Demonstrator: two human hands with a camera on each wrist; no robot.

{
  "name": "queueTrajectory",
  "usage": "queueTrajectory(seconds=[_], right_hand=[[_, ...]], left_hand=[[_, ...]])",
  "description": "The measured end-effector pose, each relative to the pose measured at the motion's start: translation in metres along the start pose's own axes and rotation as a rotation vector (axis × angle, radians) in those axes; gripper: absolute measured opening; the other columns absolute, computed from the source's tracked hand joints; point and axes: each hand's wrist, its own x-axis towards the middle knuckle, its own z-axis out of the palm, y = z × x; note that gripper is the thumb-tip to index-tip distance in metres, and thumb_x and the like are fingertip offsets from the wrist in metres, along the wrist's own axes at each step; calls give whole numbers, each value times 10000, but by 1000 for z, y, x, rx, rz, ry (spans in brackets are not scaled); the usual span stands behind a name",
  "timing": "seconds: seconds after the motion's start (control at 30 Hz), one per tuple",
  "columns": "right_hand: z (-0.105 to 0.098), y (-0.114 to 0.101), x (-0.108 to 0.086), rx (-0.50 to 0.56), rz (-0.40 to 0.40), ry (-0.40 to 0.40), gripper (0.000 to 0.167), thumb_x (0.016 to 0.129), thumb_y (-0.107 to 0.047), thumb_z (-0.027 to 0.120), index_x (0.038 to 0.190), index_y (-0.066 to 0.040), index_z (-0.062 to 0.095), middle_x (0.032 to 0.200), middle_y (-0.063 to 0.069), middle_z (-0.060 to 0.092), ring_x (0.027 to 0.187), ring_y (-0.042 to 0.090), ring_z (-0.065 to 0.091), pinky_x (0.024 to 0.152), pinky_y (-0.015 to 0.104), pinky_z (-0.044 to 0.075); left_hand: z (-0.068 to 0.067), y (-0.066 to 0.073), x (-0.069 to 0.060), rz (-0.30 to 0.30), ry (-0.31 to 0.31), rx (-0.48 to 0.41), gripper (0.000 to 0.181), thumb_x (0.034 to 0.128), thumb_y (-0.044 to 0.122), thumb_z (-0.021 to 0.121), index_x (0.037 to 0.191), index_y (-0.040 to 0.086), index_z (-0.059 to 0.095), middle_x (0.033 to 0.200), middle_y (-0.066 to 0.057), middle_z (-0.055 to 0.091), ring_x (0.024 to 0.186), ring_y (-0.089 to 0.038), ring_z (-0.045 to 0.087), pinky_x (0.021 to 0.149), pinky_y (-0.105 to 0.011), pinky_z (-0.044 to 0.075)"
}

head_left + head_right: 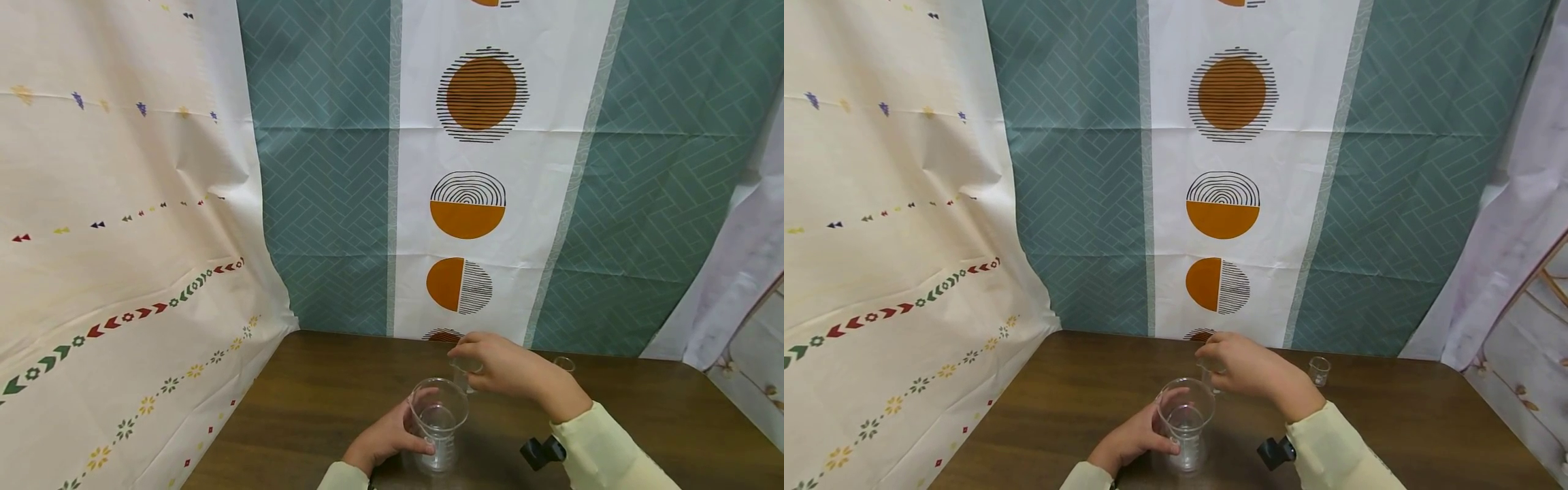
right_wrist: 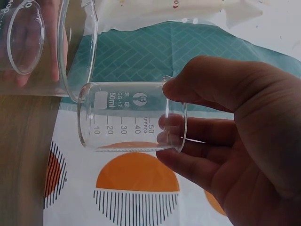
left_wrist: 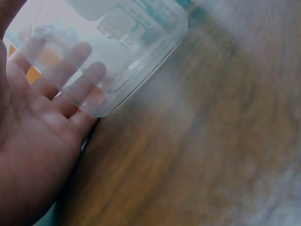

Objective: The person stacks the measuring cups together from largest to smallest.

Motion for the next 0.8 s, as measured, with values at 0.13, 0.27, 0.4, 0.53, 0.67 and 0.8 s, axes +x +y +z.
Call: queueTrajectory(seconds=[0.13,0.27,0.4,0.53,0.67,0.8], right_hand=[[1,0,0,0,2,-7,346,817,-95,692,1162,-82,679,1098,32,648,991,199,613,865,375,522],[3,-1,0,-4,3,-2,339,827,-113,693,1165,-88,678,1101,19,646,997,190,611,875,376,517],[3,-3,0,-5,-5,10,331,828,-123,692,1157,-97,682,1091,7,649,990,179,613,879,367,514],[1,-6,1,-3,-9,8,324,834,-128,693,1157,-104,681,1091,2,646,986,170,615,876,362,517],[-1,-7,1,-6,-16,13,321,832,-124,697,1151,-98,682,1083,2,644,972,163,615,867,358,520],[-1,-9,2,0,-19,8,330,826,-126,695,1154,-93,681,1087,4,650,981,167,620,873,355,520]], left_hand=[[0,0,-1,-13,-1,-5,872,779,121,808,1486,209,306,1468,-118,449,1274,-167,505,1007,-246,438],[0,1,-1,-16,1,-4,908,780,144,811,1504,129,263,1490,-187,406,1281,-168,499,999,-243,441],[-1,1,0,-11,5,5,915,776,150,815,1505,116,262,1491,-195,405,1289,-174,494,999,-240,441],[-1,1,0,-12,8,18,919,777,155,815,1508,131,259,1491,-189,408,1277,-164,505,997,-239,444],[-1,2,1,-8,10,29,924,775,163,817,1509,126,257,1488,-184,415,1276,-150,504,1001,-230,436],[-1,1,0,-10,5,19,897,780,146,812,1501,149,278,1478,-140,439,1290,-145,493,1007,-229,429]])
